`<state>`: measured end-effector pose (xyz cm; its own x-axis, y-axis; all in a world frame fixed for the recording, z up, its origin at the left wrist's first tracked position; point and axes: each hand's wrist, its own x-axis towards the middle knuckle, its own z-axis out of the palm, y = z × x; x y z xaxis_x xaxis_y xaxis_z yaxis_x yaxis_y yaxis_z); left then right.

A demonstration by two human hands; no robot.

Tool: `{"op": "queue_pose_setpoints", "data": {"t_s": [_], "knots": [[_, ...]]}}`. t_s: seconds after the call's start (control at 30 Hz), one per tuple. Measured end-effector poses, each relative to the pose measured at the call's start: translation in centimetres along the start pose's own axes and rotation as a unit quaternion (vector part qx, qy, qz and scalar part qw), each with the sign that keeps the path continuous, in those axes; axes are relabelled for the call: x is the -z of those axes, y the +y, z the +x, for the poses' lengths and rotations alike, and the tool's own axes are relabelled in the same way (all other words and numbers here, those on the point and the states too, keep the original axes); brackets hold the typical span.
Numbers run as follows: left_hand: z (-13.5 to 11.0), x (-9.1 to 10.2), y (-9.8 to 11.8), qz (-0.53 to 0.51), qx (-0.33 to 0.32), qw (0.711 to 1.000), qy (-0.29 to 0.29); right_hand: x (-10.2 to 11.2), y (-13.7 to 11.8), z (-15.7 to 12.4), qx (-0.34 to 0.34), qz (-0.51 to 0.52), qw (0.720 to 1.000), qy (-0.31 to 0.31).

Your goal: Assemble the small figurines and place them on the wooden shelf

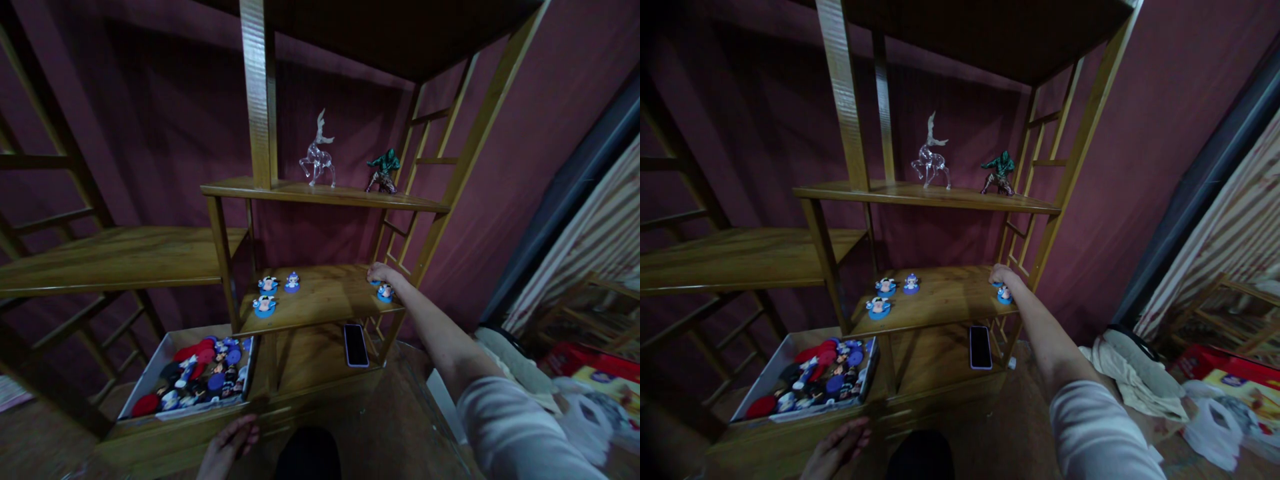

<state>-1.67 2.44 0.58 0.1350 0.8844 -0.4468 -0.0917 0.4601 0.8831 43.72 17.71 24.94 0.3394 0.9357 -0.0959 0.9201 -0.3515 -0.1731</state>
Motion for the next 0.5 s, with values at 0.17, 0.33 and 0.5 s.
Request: {"op": "queue_pose_setpoints", "data": {"t_s": [0.17,0.33,0.5], "knots": [[-0.2,-0.47,0.05,-0.003,-0.005,1.0,0.008,-0.11,0.31,0.02,0.004,-0.008,1.0,-0.019],[-0.04,-0.33,-0.02,0.022,-0.007,1.0,0.012,0.05,0.18,-0.12,-0.001,-0.014,1.0,-0.021],[-0.18,-0.1,0.02,0.009,-0.006,1.0,0.006,0.03,0.25,-0.19,-0.008,-0.01,1.0,-0.014]]}}
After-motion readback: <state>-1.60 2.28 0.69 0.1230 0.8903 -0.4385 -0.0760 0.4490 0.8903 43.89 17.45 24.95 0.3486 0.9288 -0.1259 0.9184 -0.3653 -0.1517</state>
